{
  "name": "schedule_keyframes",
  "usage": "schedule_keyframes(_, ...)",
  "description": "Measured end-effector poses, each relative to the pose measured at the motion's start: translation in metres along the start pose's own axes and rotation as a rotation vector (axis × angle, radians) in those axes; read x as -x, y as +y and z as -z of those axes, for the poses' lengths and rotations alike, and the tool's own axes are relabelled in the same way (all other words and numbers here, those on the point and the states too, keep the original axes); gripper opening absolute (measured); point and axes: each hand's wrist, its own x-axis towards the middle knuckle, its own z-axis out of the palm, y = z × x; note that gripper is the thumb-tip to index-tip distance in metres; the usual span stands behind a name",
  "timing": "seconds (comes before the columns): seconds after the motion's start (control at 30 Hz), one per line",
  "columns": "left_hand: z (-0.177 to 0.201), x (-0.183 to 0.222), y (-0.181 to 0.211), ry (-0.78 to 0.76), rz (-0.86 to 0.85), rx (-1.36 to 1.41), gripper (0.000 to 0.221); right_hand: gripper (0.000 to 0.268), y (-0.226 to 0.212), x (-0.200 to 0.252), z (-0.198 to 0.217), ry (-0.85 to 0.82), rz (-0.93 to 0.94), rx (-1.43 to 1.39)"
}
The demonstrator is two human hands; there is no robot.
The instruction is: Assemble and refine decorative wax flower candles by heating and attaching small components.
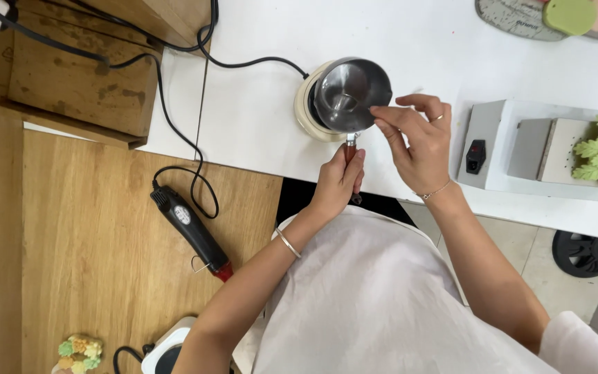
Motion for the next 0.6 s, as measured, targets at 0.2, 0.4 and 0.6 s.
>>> schedule_keyframes(0.2,-0.008,-0.003,-0.005,0.092,0.088,0.1,0.026,0.01,0.008,-0.001,-0.016,0.052,-0.199,-0.06)
schedule_keyframes(0.4,-0.01,-0.006,-0.003,0.121,0.137,0.137,0.029,0.017,0.018,0.001,-0.024,-0.017,-0.329,-0.118)
schedule_keyframes(0.6,-0.011,0.003,0.021,0.125,0.169,0.061,0.029,0.042,0.002,0.003,0.007,-0.078,-0.518,-0.264)
